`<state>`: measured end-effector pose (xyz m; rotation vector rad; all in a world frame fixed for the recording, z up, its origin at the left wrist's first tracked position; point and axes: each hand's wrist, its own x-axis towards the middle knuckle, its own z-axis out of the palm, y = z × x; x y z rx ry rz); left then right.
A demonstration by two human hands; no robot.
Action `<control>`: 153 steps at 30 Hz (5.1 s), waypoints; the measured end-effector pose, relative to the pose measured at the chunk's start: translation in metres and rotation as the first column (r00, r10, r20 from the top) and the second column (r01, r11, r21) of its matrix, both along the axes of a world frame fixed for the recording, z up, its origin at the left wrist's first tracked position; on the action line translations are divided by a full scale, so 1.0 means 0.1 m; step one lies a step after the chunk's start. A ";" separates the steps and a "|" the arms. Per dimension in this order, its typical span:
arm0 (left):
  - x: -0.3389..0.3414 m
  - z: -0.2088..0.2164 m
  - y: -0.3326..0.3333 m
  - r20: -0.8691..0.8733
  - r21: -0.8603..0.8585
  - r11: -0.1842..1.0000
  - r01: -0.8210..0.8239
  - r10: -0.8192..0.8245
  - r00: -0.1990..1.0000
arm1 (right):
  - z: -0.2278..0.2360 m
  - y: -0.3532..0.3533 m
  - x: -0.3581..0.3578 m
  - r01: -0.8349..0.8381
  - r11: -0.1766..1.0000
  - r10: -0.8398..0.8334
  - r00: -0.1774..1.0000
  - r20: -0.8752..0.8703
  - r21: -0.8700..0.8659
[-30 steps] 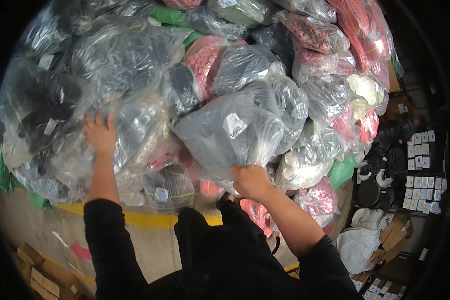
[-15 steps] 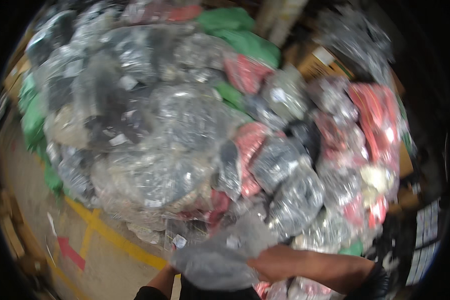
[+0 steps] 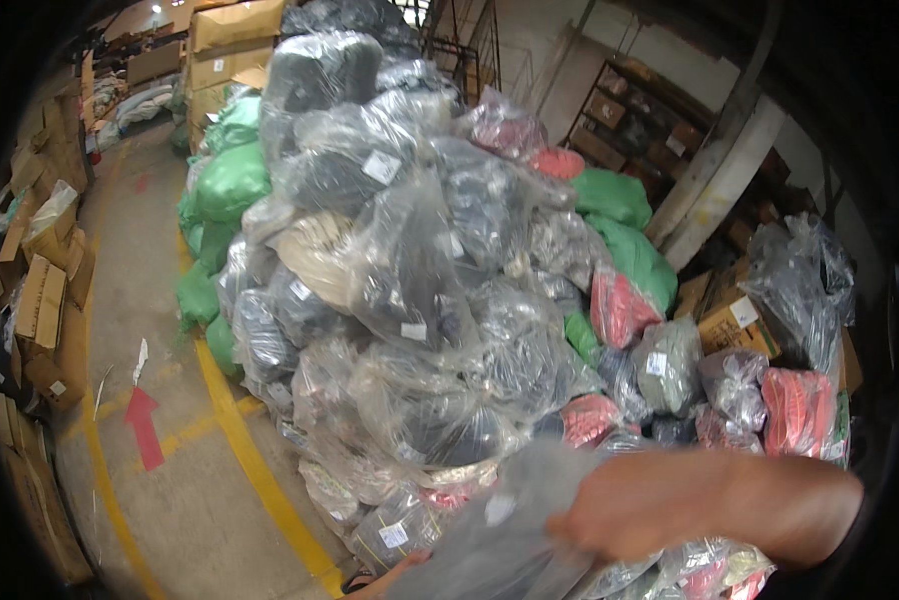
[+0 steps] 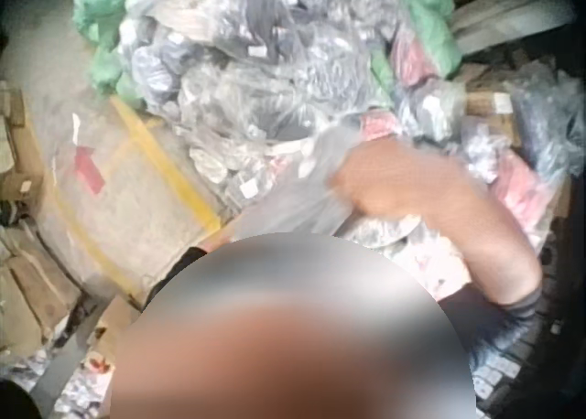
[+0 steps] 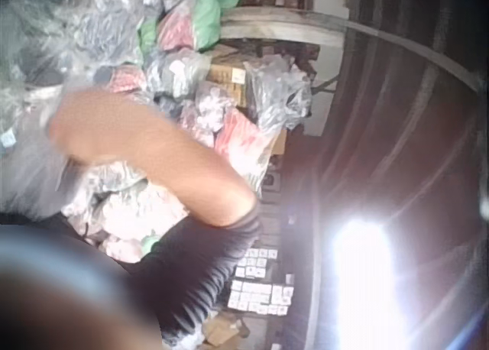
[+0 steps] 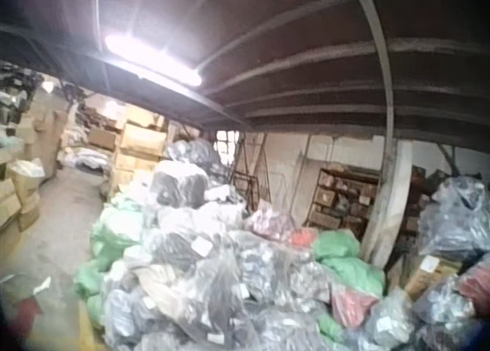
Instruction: The person repeatedly lifts, shifts, and rearranges large plastic-wrapped bundles on the floor. They move items aside to reach others, turn bundles over, and occasionally check labels on the packaging.
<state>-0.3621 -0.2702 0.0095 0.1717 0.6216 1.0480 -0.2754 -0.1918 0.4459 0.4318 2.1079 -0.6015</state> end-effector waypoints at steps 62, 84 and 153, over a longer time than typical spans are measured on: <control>0.66 -0.55 2.79 -0.523 -0.639 0.614 0.463 0.095 -0.847 | -3.93 -1.13 5.87 0.779 -0.486 -0.779 -0.181 -0.601 0.395; 0.41 -1.37 0.31 -0.981 0.144 0.636 0.758 0.190 0.027 | -2.23 -4.13 2.45 0.898 -0.439 -0.707 -0.320 -0.630 0.037; 3.20 0.80 1.88 -0.651 0.483 -0.063 0.873 0.642 0.406 | -2.19 -0.27 6.13 0.252 -0.816 -0.415 0.374 -0.830 0.521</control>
